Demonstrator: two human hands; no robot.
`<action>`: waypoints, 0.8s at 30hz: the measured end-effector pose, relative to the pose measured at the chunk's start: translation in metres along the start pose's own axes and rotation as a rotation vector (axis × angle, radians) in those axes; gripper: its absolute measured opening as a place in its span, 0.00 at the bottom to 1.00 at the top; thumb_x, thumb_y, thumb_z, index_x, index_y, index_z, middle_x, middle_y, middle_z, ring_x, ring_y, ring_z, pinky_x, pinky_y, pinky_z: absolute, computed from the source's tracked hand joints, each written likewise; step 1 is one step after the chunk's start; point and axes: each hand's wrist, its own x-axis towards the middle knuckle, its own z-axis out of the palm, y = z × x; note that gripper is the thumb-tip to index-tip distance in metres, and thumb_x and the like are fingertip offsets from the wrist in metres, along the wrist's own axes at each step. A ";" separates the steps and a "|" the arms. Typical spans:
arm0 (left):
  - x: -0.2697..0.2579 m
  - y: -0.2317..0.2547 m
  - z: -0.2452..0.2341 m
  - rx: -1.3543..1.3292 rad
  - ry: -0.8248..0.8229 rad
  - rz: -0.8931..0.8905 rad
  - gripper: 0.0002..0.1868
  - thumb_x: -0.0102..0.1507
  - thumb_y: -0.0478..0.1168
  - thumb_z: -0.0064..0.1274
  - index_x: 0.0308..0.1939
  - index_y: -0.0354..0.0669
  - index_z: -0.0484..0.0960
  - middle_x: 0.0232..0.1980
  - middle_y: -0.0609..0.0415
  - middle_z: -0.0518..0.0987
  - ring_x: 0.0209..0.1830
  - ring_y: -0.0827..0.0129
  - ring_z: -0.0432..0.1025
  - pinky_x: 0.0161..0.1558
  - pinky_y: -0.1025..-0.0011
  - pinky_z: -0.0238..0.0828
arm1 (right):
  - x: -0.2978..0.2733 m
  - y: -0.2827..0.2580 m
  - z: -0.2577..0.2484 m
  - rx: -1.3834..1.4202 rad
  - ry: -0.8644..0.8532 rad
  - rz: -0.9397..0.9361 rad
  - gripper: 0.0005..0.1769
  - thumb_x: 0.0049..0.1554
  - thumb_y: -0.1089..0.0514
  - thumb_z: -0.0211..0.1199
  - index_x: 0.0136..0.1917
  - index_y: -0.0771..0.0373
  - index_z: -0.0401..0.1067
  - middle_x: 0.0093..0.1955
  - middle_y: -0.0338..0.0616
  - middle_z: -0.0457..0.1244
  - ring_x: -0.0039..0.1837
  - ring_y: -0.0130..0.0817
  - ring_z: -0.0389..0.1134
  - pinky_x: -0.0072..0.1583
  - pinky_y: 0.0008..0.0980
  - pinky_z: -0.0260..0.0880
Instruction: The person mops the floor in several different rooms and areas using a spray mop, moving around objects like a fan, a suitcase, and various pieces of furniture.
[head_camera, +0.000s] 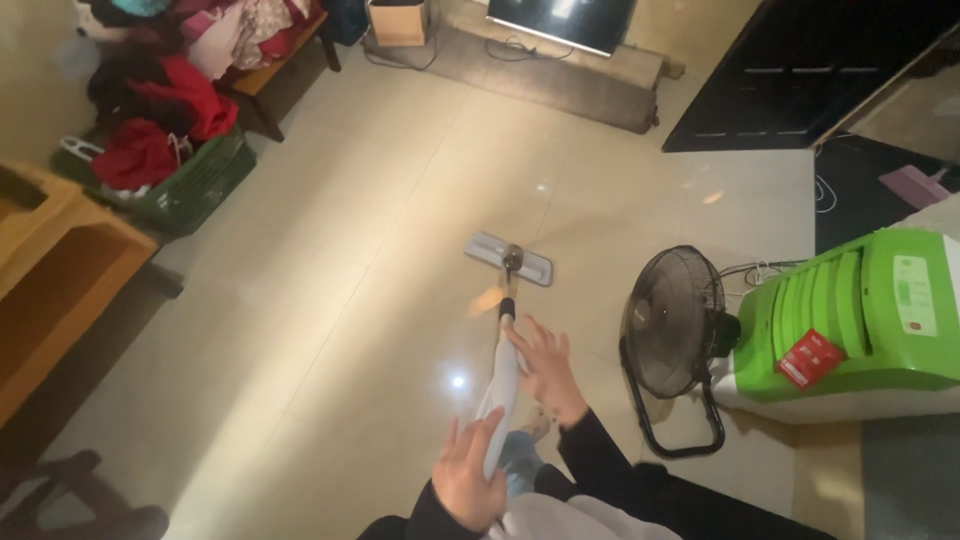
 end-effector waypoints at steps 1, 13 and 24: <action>0.009 -0.011 0.007 -0.011 -0.004 -0.024 0.45 0.45 0.28 0.56 0.69 0.44 0.69 0.56 0.41 0.80 0.60 0.45 0.73 0.71 0.43 0.53 | -0.006 0.009 -0.010 0.011 0.046 -0.024 0.38 0.49 0.54 0.64 0.74 0.47 0.64 0.79 0.51 0.51 0.75 0.51 0.53 0.68 0.61 0.45; 0.187 -0.110 0.098 0.109 -0.180 -0.137 0.46 0.48 0.27 0.51 0.72 0.52 0.62 0.56 0.44 0.78 0.61 0.49 0.71 0.74 0.41 0.47 | 0.014 0.104 -0.119 0.014 0.323 0.185 0.27 0.56 0.57 0.61 0.70 0.50 0.69 0.75 0.47 0.56 0.75 0.48 0.56 0.73 0.63 0.46; 0.369 -0.126 0.118 0.061 -0.022 -0.080 0.45 0.47 0.27 0.53 0.69 0.57 0.67 0.59 0.43 0.80 0.57 0.43 0.73 0.71 0.48 0.58 | 0.104 0.191 -0.173 0.057 0.427 0.181 0.25 0.57 0.59 0.62 0.69 0.51 0.70 0.77 0.51 0.55 0.68 0.55 0.61 0.67 0.47 0.61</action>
